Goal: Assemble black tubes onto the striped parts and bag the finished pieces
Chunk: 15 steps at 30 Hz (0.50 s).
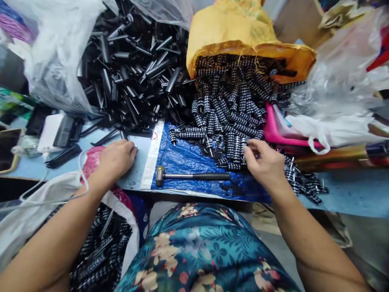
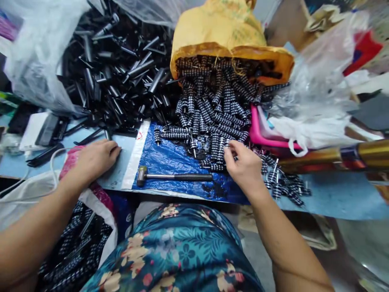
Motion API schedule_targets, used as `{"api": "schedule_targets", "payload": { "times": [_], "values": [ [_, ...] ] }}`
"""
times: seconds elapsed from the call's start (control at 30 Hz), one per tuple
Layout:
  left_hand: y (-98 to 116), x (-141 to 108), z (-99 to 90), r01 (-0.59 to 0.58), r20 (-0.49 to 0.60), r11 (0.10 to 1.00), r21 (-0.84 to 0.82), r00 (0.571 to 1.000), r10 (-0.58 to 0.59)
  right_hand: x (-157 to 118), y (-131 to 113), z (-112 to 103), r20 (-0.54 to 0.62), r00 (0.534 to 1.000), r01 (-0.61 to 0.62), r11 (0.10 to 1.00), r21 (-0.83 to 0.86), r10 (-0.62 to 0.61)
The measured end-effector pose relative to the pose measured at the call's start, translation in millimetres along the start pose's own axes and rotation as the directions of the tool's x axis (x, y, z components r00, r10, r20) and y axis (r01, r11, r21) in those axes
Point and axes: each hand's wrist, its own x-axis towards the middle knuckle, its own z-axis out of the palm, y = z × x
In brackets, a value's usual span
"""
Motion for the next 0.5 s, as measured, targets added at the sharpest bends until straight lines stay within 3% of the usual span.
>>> {"api": "schedule_targets", "payload": {
  "times": [0.13, 0.27, 0.4, 0.5],
  "values": [
    [12.5, -1.0, -0.2, 0.150, -0.011, 0.978, -0.144, 0.988, -0.153, 26.3, -18.5, 23.1, 0.229, 0.973, 0.043, 0.968, -0.247, 0.016],
    [16.8, 6.7, 4.8, 0.282, -0.109, 0.959, -0.020, 0.953, -0.282, 35.4, -25.4, 38.8, 0.275, 0.955, -0.041, 0.966, -0.254, 0.113],
    [15.6, 12.2, 8.3, 0.296, -0.094, 0.955, -0.009, 0.951, -0.296, 35.7, -19.0, 31.8, 0.227, 0.965, -0.149, 0.987, 0.053, 0.133],
    [11.0, 9.7, 6.9, 0.336, -0.132, 0.936, -0.102, 0.928, -0.347, 29.1, -15.5, 22.3, 0.276, 0.954, -0.232, 0.875, 0.425, 0.119]
  ]
}}
